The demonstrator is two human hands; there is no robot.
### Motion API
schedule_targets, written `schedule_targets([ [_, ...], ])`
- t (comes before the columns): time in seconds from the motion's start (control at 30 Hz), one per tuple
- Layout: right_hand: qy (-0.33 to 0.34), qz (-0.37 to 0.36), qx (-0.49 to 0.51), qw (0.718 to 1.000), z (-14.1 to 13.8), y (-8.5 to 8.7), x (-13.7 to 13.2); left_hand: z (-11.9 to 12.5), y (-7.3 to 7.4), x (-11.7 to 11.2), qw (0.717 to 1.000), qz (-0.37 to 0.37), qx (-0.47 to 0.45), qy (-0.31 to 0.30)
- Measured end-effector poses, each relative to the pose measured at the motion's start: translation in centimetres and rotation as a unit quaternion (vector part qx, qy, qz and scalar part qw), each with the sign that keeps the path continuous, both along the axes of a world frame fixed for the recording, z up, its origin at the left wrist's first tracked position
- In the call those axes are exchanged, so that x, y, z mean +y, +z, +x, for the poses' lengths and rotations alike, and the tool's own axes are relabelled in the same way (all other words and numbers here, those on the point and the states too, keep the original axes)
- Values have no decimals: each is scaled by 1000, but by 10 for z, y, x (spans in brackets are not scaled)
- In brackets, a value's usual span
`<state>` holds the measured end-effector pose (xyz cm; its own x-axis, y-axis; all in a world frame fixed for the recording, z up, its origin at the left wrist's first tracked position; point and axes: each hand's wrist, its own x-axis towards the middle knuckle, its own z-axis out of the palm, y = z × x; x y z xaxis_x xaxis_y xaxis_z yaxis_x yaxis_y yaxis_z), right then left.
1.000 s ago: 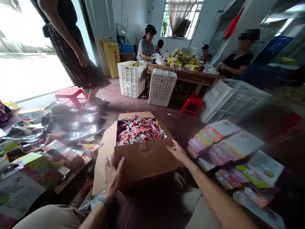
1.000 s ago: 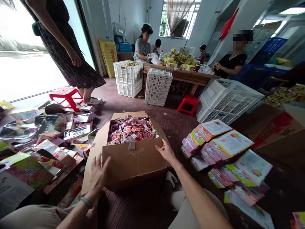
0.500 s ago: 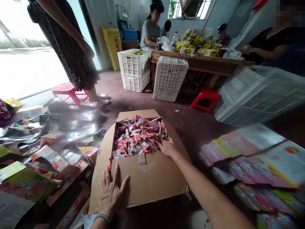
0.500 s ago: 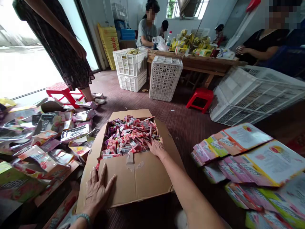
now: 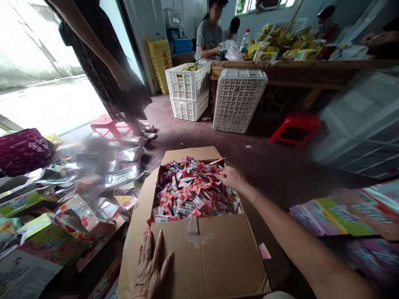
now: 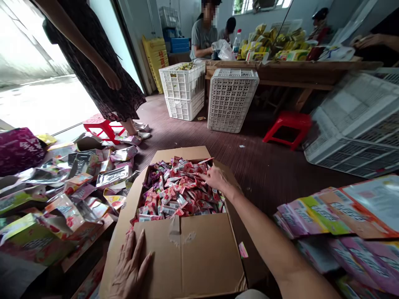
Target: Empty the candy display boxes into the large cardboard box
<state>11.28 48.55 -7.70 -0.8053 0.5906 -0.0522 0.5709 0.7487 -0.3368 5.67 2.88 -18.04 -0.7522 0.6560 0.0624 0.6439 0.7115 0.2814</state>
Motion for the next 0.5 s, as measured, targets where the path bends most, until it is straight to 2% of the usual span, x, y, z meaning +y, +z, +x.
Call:
schedule_targets([
  [0.13,-95,45,86,991,-43,-12,52,-8,-15,-15,999,-44,11,-20],
  [0.23,-135,39,92,986,-66,-29,77,-14,-26,-26,996,-64,49,-50],
  [0.3,-108,25,83,990,-76,-44,80,-15,-30,-31,993,-71,71,-64],
  [0.4,-58,-2,60,996,-85,-64,67,-13,-29,-34,991,-77,85,-63],
  [0.5,-51,-37,45,997,-91,-76,55,-12,-28,-37,992,-87,67,-56],
])
